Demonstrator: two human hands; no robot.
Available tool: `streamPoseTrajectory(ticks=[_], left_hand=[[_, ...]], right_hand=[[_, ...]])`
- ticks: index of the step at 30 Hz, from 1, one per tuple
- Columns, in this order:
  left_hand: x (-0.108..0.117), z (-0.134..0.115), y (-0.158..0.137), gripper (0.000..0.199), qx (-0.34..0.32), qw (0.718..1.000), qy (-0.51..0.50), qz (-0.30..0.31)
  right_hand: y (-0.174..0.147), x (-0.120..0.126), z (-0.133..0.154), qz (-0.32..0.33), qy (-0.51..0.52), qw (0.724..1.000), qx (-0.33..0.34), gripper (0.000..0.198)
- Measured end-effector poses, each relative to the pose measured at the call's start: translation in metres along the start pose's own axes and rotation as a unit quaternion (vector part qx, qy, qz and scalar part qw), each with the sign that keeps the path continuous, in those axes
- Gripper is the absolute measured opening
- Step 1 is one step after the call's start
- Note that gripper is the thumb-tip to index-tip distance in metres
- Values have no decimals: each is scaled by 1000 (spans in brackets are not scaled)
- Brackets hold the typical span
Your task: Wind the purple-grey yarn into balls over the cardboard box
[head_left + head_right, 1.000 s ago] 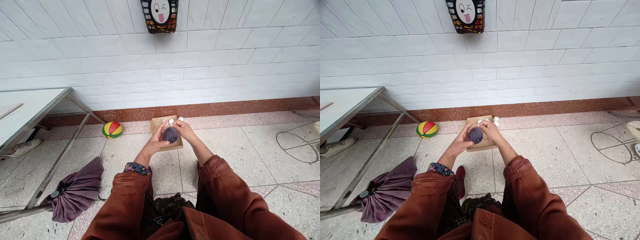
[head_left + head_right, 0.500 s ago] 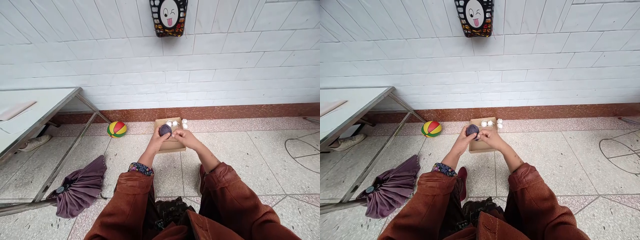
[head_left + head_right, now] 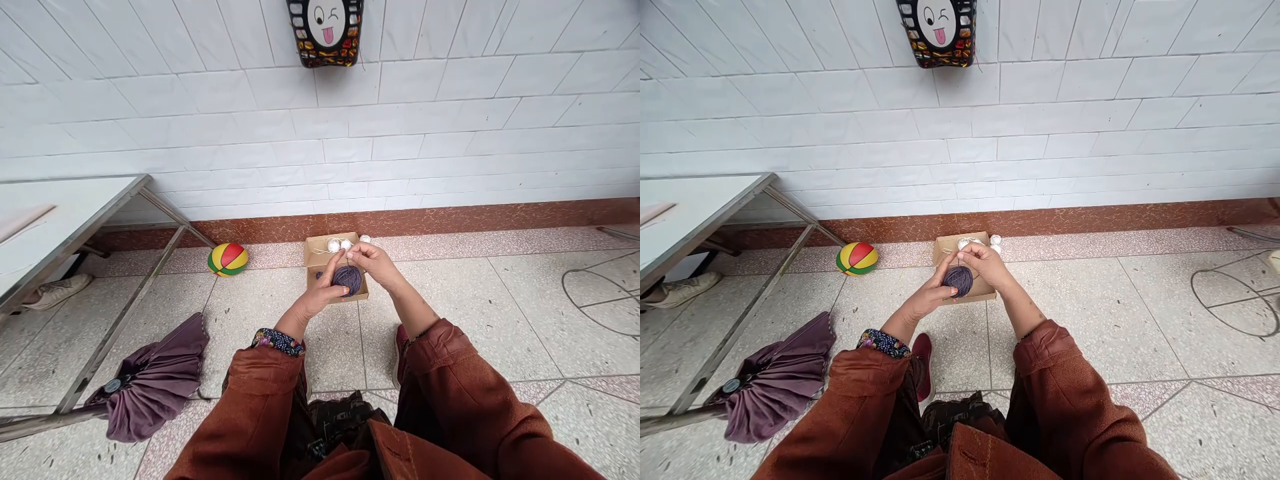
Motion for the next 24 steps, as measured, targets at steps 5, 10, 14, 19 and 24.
streamPoseTrajectory(ticks=[5, 10, 14, 19, 24], left_hand=[[-6, -7, -3, 78, 30, 988, -153, 23], [5, -8, 1, 64, 24, 968, -251, -23], [13, -2, 4, 51, 26, 956, -283, -70], [28, 3, 5, 39, 25, 961, -242, -129], [48, 10, 6, 47, 30, 964, -165, -205]], right_hand=[[6, 5, -22, -19, -62, 998, -23, 28], [7, 5, -28, -25, -148, 988, -30, 26], [7, -1, -29, -16, -196, 980, -34, 21], [4, -4, -31, -7, -218, 975, -32, 19], [-7, -12, -23, 52, -200, 978, -19, 20]])
Point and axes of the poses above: each hand's wrist, its own y-axis towards the middle knuckle, its own x-axis out of the back of the hand, z = x × y, the point moved 9 cm from there along y, towards the middle knuckle, and after that the axes turned 9 degrees about y, right-handed, at the moved point
